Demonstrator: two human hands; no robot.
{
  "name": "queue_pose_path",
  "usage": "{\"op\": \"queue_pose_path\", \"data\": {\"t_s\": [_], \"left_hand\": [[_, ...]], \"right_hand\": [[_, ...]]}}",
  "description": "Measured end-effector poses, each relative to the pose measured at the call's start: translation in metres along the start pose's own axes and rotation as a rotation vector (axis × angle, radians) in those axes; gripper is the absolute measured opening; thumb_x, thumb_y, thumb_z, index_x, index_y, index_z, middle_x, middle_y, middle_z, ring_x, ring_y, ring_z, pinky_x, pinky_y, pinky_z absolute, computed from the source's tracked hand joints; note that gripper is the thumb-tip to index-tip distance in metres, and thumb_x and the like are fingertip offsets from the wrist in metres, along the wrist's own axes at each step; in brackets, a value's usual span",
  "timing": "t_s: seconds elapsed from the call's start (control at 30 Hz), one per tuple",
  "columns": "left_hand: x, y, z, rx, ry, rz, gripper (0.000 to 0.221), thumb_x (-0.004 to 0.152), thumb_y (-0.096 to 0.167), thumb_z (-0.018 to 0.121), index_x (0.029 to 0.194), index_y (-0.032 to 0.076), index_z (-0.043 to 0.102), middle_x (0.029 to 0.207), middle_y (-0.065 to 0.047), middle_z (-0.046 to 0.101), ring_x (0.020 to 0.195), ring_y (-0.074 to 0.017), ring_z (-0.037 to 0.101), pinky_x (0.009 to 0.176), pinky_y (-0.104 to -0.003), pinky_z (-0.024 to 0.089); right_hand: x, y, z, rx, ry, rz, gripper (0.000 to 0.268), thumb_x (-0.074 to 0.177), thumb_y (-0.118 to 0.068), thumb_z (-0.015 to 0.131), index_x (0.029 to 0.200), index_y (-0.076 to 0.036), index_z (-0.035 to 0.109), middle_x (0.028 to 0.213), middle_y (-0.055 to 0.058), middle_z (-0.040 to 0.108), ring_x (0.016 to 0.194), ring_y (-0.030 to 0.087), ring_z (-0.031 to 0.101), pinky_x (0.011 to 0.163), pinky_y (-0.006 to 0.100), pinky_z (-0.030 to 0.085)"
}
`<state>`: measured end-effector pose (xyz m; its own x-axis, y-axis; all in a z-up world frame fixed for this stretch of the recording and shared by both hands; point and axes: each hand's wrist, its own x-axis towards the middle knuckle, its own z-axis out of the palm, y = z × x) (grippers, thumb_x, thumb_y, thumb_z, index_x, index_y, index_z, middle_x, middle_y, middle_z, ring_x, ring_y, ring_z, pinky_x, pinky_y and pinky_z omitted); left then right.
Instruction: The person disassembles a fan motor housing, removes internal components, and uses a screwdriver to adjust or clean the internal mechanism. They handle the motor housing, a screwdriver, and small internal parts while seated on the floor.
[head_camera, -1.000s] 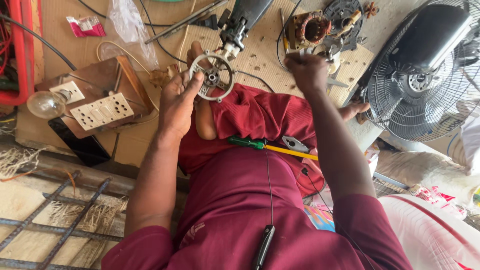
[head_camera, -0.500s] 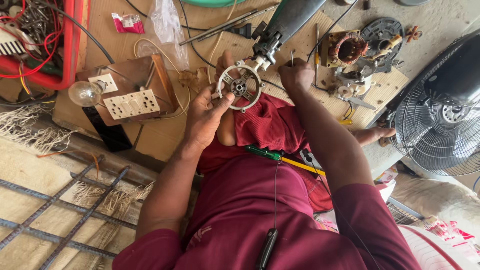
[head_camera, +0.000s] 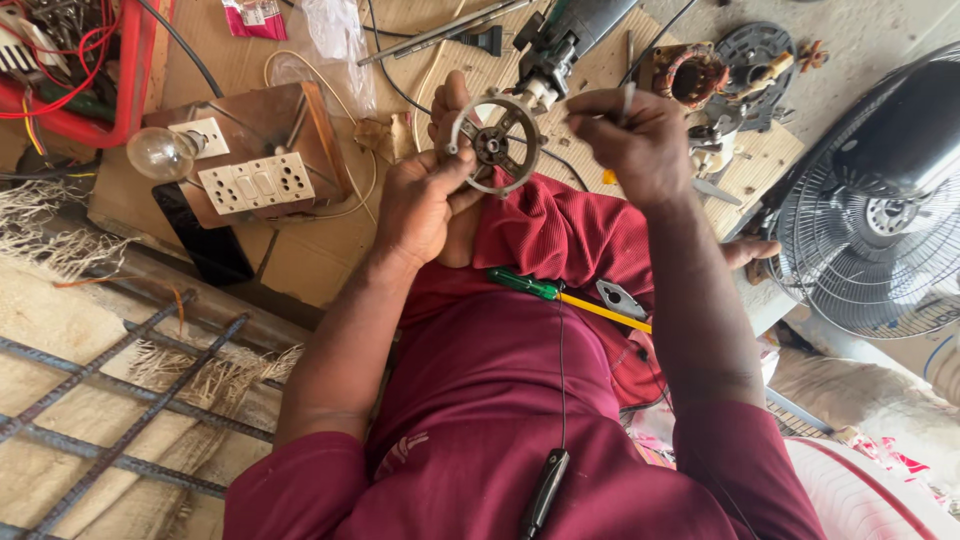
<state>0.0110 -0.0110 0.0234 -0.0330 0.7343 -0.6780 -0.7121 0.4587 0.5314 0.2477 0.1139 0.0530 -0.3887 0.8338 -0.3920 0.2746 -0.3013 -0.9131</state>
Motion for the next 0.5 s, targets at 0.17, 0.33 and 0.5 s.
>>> {"op": "queue_pose_path", "data": {"t_s": [0.17,0.33,0.5], "left_hand": [[-0.008,-0.025,0.013,-0.102,-0.071,-0.009,0.015,0.097,0.01,0.066,0.108,0.0,0.07,0.103,-0.008,0.073,0.092,-0.0174,0.072,0.087,-0.036,0.063],[-0.008,-0.049,0.019,-0.074,-0.008,0.033,0.011,0.095,0.008,0.071,0.101,-0.001,0.07,0.094,-0.008,0.072,0.084,-0.0155,0.071,0.076,-0.03,0.061],[-0.01,-0.051,0.023,0.09,0.041,0.159,0.01,0.092,0.006,0.074,0.09,-0.001,0.068,0.084,-0.007,0.071,0.073,-0.0111,0.069,0.066,-0.023,0.059]], "right_hand": [[-0.012,-0.021,0.021,-0.365,-0.1,-0.203,0.013,0.099,-0.008,0.077,0.112,-0.005,0.078,0.093,0.008,0.078,0.077,0.012,0.073,0.064,0.026,0.06],[-0.017,-0.009,0.034,-0.574,-0.077,-0.331,0.012,0.094,-0.005,0.078,0.106,-0.007,0.08,0.099,0.011,0.078,0.085,0.019,0.075,0.072,0.032,0.063],[-0.017,0.002,0.041,-0.587,-0.088,-0.383,0.013,0.091,-0.004,0.078,0.103,-0.008,0.08,0.101,0.01,0.078,0.095,0.023,0.075,0.085,0.037,0.063]]}}
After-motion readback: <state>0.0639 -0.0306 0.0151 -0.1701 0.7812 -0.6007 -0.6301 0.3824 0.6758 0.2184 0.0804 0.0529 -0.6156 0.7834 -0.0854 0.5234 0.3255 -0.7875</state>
